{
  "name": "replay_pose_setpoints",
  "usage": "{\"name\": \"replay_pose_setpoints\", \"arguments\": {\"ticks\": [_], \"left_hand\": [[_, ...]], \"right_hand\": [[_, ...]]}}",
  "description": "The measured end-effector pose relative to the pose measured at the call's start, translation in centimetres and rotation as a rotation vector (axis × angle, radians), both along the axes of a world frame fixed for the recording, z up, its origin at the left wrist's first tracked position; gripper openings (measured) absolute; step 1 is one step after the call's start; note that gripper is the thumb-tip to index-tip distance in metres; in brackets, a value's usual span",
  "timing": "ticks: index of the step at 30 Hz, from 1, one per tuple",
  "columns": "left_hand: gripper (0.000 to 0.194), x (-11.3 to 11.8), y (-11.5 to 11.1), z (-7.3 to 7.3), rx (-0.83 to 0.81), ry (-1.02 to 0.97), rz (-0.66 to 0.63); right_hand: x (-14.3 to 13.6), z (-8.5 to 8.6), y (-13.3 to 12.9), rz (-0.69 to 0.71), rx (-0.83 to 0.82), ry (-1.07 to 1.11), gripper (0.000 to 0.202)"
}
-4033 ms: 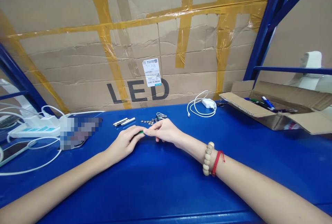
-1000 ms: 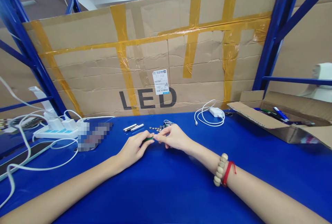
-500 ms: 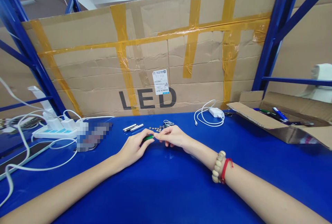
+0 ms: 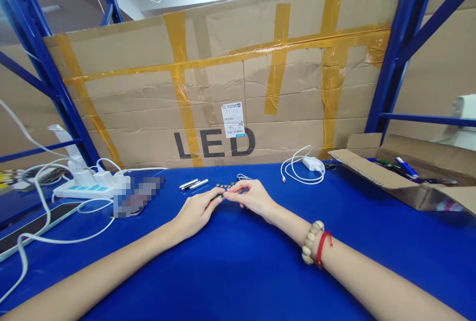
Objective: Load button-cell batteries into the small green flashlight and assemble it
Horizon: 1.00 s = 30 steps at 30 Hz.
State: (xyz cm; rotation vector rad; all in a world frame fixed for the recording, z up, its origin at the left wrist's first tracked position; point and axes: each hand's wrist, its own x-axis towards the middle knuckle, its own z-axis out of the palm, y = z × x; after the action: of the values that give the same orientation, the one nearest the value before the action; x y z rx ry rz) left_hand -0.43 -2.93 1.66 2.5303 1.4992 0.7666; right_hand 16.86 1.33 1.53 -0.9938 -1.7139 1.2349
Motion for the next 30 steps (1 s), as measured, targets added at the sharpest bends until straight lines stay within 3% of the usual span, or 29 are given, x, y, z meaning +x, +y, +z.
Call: {"name": "replay_pose_setpoints", "arguments": {"ticks": [17, 24, 30], "left_hand": [[0.024, 0.2, -0.2, 0.4, -0.070, 0.007, 0.049], [0.038, -0.2, 0.5, -0.4, -0.128, -0.150, -0.032], [0.051, -0.1, 1.2, -1.6, -0.091, -0.252, -0.233]], "right_hand": [[0.0, -0.6, 0.4, 0.100, -0.080, -0.020, 0.039], [-0.6, -0.1, -0.6, 0.295, -0.129, 0.089, 0.039], [-1.7, -0.4, -0.7, 0.098, 0.054, 0.047, 0.033]]}}
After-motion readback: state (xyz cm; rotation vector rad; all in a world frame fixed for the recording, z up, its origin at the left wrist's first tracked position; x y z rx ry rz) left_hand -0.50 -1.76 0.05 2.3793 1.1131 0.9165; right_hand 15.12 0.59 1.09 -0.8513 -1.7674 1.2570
